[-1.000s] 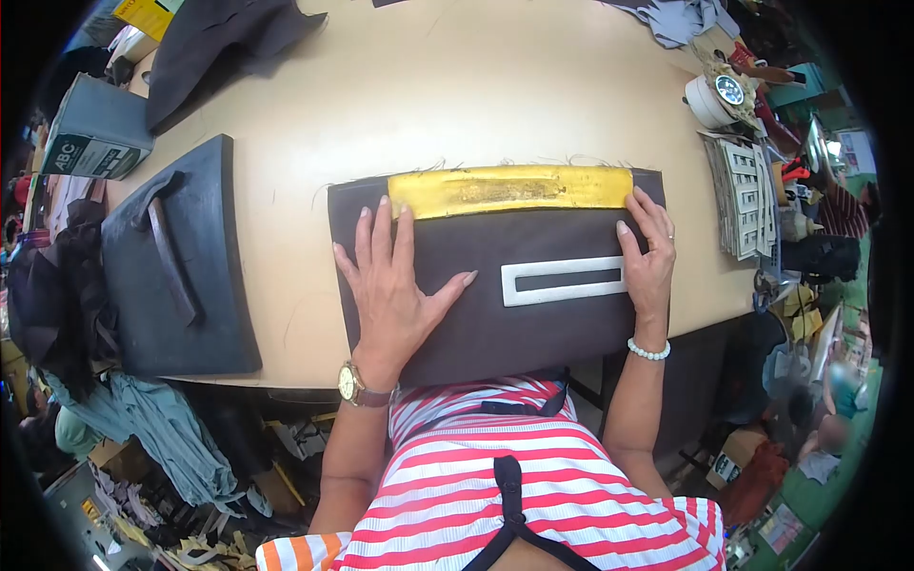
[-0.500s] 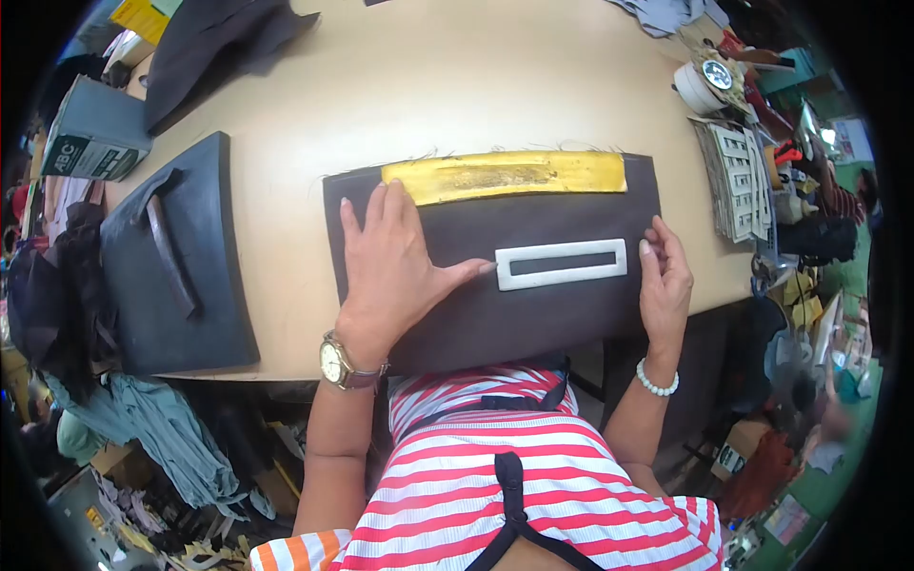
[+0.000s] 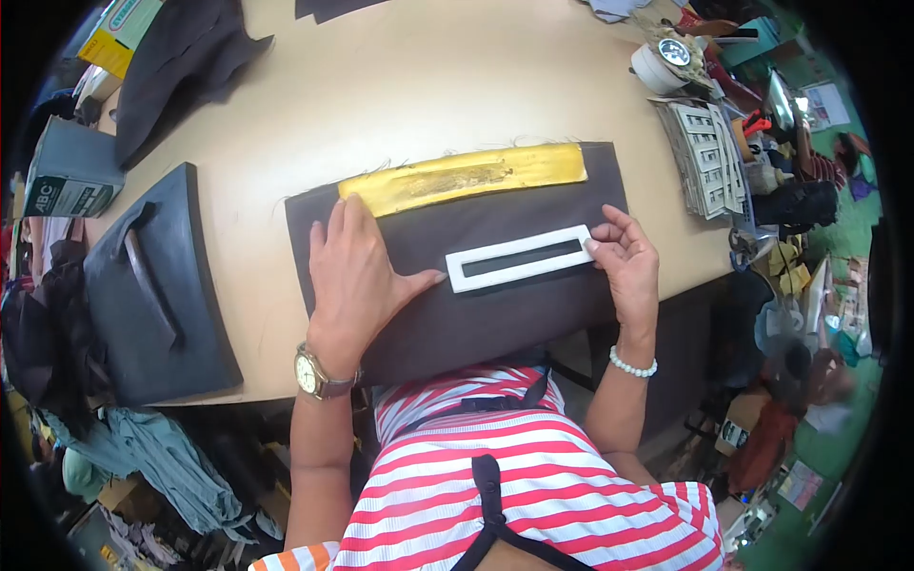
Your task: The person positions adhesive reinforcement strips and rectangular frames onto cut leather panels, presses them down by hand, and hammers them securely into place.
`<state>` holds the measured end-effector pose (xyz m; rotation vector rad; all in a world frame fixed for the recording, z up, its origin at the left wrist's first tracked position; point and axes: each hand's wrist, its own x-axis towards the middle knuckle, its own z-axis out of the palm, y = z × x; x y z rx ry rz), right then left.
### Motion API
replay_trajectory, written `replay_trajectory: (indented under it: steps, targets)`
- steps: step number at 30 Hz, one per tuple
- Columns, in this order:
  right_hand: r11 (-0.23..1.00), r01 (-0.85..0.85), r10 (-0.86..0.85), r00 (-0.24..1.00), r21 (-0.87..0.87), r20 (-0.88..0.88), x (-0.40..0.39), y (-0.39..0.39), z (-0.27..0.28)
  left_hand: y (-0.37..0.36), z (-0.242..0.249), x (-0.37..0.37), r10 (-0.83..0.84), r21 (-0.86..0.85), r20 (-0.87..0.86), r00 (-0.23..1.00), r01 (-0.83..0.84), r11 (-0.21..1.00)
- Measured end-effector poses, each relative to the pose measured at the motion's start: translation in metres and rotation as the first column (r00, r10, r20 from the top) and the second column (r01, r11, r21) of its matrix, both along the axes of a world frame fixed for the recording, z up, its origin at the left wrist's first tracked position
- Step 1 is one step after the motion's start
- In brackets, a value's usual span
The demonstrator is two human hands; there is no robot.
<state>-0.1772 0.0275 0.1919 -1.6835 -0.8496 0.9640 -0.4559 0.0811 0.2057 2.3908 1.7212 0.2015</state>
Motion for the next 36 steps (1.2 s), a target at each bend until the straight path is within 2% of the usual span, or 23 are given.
replay_trajectory:
  steps: [5,8,11,13,14,17,20,29,32,33,36]
  targets:
    - [0.993,-0.108,0.103,0.991,-0.05,-0.079,0.014,0.0,-0.005,0.026,0.006,-0.024,-0.037,-0.059,0.131,0.991,0.045,0.997]
    - [0.992,-0.123,0.117,0.974,-0.018,-0.193,0.013,0.001,-0.002,0.04,-0.006,-0.031,-0.133,0.09,0.246,0.96,0.114,0.989]
    - [0.991,-0.128,0.133,0.964,0.04,-0.229,0.001,0.013,-0.001,0.048,-0.002,-0.028,-0.105,-0.017,0.204,0.973,0.11,0.994]
    - [0.989,-0.131,0.142,0.962,0.064,-0.232,-0.01,0.024,-0.003,0.052,-0.005,-0.028,-0.112,-0.026,0.22,0.969,0.121,0.992]
    - [0.989,-0.133,0.143,0.972,0.063,-0.187,-0.014,0.03,-0.006,0.053,-0.008,-0.029,-0.114,-0.032,0.227,0.967,0.125,0.992]
    - [0.99,-0.134,0.137,0.99,0.052,-0.039,-0.023,0.043,-0.015,0.053,-0.02,-0.031,-0.139,-0.046,0.428,0.893,0.175,0.984]
    - [0.994,-0.112,0.112,0.992,-0.018,0.057,-0.028,0.046,-0.01,0.05,-0.02,-0.031,-0.087,-0.073,0.422,0.902,0.13,0.989]
    - [0.994,-0.112,0.112,0.992,-0.011,0.063,-0.03,0.047,-0.013,0.042,-0.012,-0.025,-0.067,-0.068,0.427,0.902,0.106,0.992]
    - [0.996,-0.071,0.063,0.986,0.046,0.152,-0.034,0.044,-0.018,0.042,-0.011,-0.024,-0.056,-0.084,0.424,0.904,0.101,0.991]
    - [0.997,-0.056,0.043,0.971,0.05,0.234,-0.038,0.044,-0.014,0.042,-0.012,-0.024,-0.06,-0.078,0.434,0.899,0.104,0.991]
    - [0.998,-0.052,0.04,0.953,0.035,0.301,-0.039,0.043,-0.013,0.042,-0.013,-0.023,-0.061,-0.081,0.441,0.896,0.107,0.991]
